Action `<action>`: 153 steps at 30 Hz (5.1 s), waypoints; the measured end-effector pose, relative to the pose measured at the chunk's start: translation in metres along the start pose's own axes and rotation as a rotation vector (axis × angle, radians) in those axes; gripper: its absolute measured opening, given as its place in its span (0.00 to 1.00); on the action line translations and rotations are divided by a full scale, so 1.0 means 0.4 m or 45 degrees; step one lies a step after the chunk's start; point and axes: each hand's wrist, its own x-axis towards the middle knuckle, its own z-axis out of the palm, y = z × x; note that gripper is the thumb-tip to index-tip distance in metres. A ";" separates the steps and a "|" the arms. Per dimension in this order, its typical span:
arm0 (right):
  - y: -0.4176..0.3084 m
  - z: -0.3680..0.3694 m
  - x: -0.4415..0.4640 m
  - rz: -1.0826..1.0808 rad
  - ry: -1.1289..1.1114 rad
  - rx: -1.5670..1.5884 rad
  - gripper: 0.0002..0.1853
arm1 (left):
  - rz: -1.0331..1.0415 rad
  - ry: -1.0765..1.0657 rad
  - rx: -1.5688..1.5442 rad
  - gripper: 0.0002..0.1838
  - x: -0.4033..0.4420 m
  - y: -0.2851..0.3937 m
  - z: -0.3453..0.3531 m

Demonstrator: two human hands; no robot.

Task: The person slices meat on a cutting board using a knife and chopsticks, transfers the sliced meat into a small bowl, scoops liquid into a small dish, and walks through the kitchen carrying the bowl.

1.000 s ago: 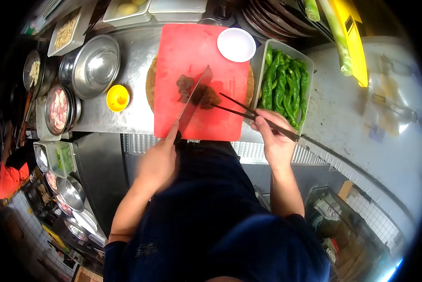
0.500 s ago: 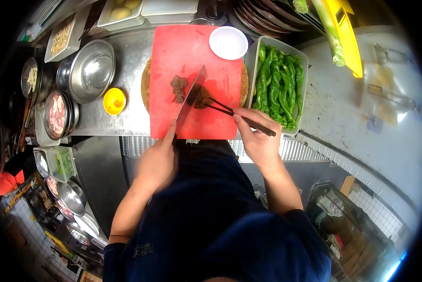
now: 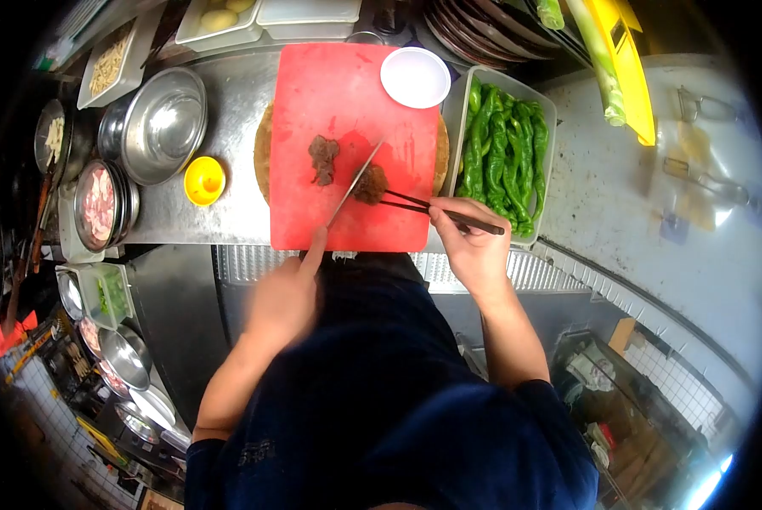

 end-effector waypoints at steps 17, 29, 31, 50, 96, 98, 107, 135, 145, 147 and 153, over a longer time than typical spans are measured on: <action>0.025 0.021 -0.001 0.086 0.165 0.273 0.08 | 0.017 0.018 0.102 0.46 -0.011 0.002 0.005; 0.000 0.040 0.034 0.084 0.174 0.209 0.08 | -0.064 -0.132 0.095 0.42 0.002 0.030 -0.033; -0.003 0.042 0.043 0.086 0.173 0.205 0.08 | -0.085 -0.145 0.039 0.43 0.014 0.031 -0.045; 0.018 0.046 0.070 0.150 0.177 0.235 0.07 | 0.069 -0.156 0.049 0.43 0.098 -0.019 -0.069; 0.014 0.068 0.077 0.099 0.114 0.141 0.07 | 0.063 0.042 0.276 0.40 0.001 0.016 -0.038; 0.008 0.067 0.087 0.116 0.109 0.076 0.07 | 0.063 0.028 0.292 0.40 0.002 0.024 -0.048; -0.001 0.074 0.098 0.053 0.117 -0.048 0.06 | 0.056 -0.023 0.257 0.41 0.058 0.038 -0.067; 0.004 0.081 0.137 0.072 0.083 -0.136 0.06 | 0.065 -0.068 0.201 0.42 0.019 -0.004 -0.082; 0.012 0.089 0.136 0.027 0.159 -0.040 0.06 | 0.005 -0.044 0.147 0.45 0.064 -0.019 -0.045; 0.013 0.088 0.133 0.063 0.131 -0.050 0.06 | -0.034 -0.104 0.183 0.46 0.038 -0.035 -0.057; -0.002 0.061 0.092 0.106 0.075 -0.113 0.07 | -0.046 0.003 0.116 0.45 0.093 -0.043 0.004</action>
